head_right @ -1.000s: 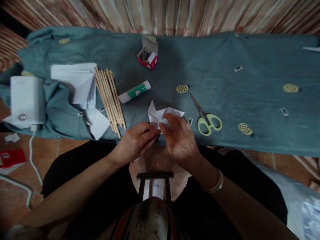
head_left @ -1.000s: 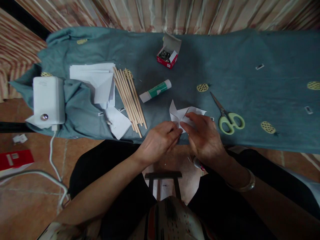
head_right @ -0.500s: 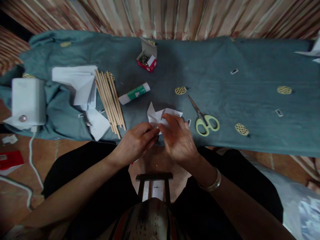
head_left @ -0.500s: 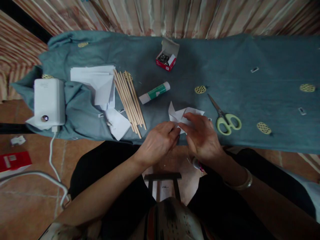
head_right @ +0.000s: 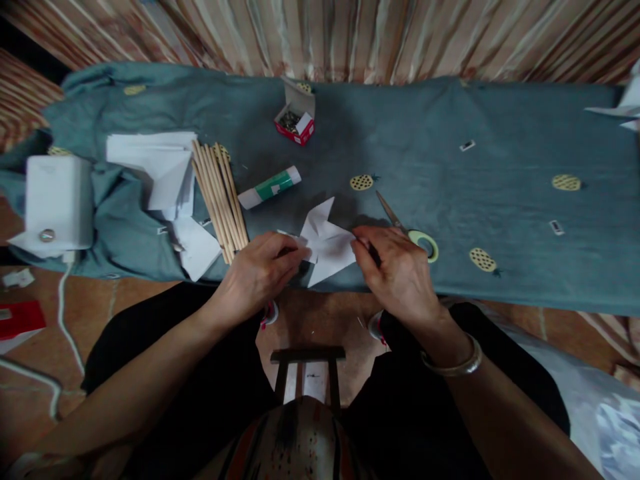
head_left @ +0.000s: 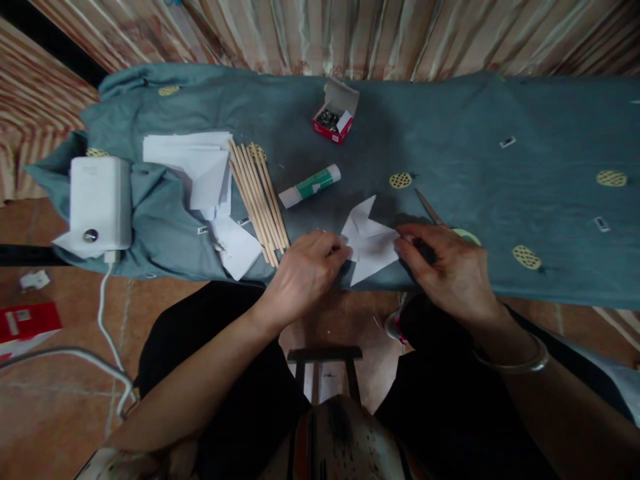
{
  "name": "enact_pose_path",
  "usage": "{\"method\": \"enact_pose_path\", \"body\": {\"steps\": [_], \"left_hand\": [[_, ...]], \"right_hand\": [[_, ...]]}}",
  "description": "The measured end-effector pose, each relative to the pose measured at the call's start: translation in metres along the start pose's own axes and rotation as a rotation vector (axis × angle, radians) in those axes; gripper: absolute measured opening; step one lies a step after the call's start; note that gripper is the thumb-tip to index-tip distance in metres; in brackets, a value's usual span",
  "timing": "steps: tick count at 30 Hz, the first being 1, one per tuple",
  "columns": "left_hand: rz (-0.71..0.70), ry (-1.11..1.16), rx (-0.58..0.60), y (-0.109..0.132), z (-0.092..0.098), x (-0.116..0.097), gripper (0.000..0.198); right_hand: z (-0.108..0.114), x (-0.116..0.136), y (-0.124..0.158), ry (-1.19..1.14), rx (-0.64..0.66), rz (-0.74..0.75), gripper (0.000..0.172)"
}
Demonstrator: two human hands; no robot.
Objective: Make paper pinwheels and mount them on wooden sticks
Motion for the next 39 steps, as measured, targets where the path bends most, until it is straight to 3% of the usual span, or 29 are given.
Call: {"method": "enact_pose_path", "body": {"steps": [5,9,12,16,23,30,32,36,39], "left_hand": [[0.015,-0.066,-0.073,-0.003,0.006,0.01,0.021],[-0.023,-0.027,-0.101,-0.003,0.008,-0.002,0.023],[-0.072,0.047,-0.052,-0.002,0.003,-0.015,0.022],[-0.089,0.089,0.036,0.0,-0.006,-0.022,0.02],[-0.106,0.085,-0.002,0.002,-0.007,-0.023,0.018],[-0.103,0.084,0.006,0.003,-0.006,-0.023,0.018],[-0.083,0.095,0.005,0.003,-0.005,-0.022,0.017],[-0.087,0.083,-0.004,0.003,-0.004,-0.023,0.017],[-0.103,0.069,-0.007,0.003,-0.004,-0.024,0.016]], "right_hand": [[-0.001,-0.009,0.007,-0.104,0.052,-0.252,0.011],[-0.005,-0.011,0.01,-0.146,0.082,-0.338,0.017],[-0.005,-0.009,0.011,-0.146,0.089,-0.349,0.015],[-0.004,-0.004,0.012,-0.122,0.089,-0.298,0.01],[-0.005,0.002,0.012,-0.106,0.149,-0.208,0.01],[0.007,0.01,0.007,-0.07,0.034,-0.063,0.008],[0.011,0.015,0.005,-0.068,0.008,0.019,0.014],[0.007,0.022,0.006,-0.118,0.105,0.18,0.028],[0.003,0.021,0.007,-0.119,0.177,0.212,0.025]]}}
Point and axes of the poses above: each hand's wrist, its own y-axis away from the middle knuckle, its own z-axis out of the back of the hand, x = y × z, the point moved 6 cm from there along -y, towards the middle knuckle, and after that the axes turned 5 degrees about -x, right-handed, at the moved point
